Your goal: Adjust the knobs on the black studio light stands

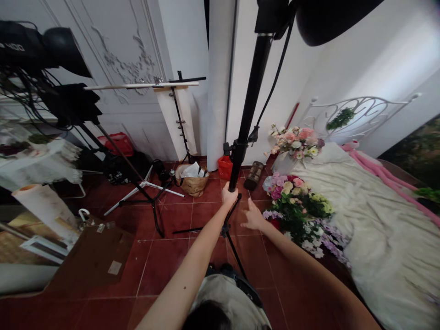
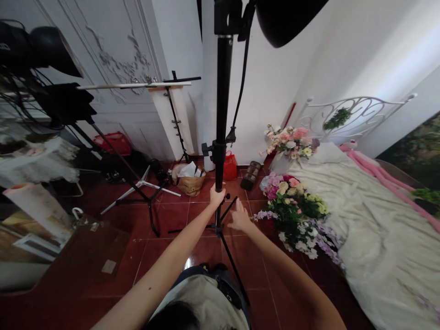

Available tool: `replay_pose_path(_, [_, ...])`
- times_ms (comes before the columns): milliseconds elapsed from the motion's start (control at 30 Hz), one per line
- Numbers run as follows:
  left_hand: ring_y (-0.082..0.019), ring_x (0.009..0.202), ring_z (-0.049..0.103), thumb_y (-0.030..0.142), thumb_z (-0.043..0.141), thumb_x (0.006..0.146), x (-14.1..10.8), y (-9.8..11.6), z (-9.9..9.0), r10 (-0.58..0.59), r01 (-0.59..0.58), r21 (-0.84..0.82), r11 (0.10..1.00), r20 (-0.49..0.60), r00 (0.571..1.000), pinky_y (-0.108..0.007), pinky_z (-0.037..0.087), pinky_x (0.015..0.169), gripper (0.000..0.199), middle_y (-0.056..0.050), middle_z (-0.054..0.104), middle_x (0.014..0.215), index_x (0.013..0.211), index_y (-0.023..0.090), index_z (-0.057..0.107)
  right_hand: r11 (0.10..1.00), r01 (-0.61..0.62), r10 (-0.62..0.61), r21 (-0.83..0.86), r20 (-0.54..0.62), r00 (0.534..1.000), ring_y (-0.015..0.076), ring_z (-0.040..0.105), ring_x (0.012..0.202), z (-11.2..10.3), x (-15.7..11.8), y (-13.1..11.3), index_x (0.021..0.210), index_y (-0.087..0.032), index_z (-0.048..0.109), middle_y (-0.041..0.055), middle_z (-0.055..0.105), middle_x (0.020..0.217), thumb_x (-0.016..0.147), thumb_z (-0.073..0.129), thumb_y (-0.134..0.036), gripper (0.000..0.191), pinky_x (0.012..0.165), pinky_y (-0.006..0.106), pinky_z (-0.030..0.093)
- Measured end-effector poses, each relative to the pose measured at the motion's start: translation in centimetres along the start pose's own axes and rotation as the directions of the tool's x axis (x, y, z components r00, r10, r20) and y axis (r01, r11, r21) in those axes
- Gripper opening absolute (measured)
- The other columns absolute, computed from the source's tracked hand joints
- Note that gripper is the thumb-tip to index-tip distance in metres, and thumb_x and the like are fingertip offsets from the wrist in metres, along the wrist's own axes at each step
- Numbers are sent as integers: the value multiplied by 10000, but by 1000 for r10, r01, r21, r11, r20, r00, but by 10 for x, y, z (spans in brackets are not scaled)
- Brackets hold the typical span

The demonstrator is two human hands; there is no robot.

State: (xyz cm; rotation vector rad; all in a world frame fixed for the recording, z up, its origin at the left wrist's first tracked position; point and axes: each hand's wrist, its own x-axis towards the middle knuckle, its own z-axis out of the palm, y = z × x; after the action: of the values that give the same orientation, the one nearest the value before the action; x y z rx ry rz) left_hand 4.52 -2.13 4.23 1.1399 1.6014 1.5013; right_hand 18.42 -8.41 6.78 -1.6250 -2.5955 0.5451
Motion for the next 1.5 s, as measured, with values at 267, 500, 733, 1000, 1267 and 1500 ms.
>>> replay_pose_path(267, [-154, 740, 601, 148, 581, 633, 0, 8, -3, 11, -11, 2, 1000, -7, 1000, -268, 463, 739, 259, -20, 651, 785, 877, 193, 654, 691, 481, -82, 540, -602, 794, 238, 564, 1077, -176, 61, -69, 1341, -194, 342, 110, 545, 1216, 656, 700, -489, 827, 865, 377, 479])
replay_pose_path(500, [-118, 647, 577, 293, 660, 662, 1, 12, -15, 19, 1, -129, 992, 156, 988, -242, 468, 646, 318, 15, 611, 726, 960, 194, 614, 671, 407, 118, 619, -632, 766, 148, 567, 603, -187, 83, -109, 706, -153, 550, 11, 581, 616, 711, 580, -407, 256, 633, 294, 486])
replay_pose_path(733, [-151, 795, 610, 344, 783, 548, -5, -20, -38, 39, 8, -135, 991, 339, 940, -287, 478, 767, 455, -36, 656, 839, 913, 153, 590, 700, 437, 259, 565, -771, 582, 215, 583, 866, -204, 82, -129, 859, -169, 531, 80, 609, 859, 758, 507, -457, 306, 765, 344, 478])
replay_pose_path(1000, [-151, 757, 610, 155, 723, 533, 2, -63, -24, -1, 27, -77, 997, 323, 946, -281, 481, 722, 292, -31, 668, 813, 804, 136, 613, 564, 557, -88, 609, -627, 774, 132, 537, 542, -218, 78, -104, 682, -195, 478, -19, 557, 582, 652, 646, -423, 285, 561, 271, 469])
replay_pose_path(1267, [-143, 697, 602, 99, 672, 524, 13, -73, -20, -15, 38, -53, 998, 370, 929, -272, 480, 686, 239, -34, 667, 762, 761, 115, 646, 549, 496, 5, 673, -596, 803, 108, 495, 527, -156, 85, -91, 651, -178, 492, -25, 539, 561, 600, 640, -325, 214, 535, 241, 434])
replay_pose_path(1500, [-105, 598, 537, 29, 620, 500, 14, -76, -21, -29, 57, -58, 997, 392, 920, -222, 439, 590, 206, 6, 617, 661, 685, 121, 608, 634, 335, 289, 697, -615, 734, 159, 549, 641, -86, 89, -88, 658, -202, 470, 10, 594, 656, 598, 574, -287, 147, 636, 288, 473])
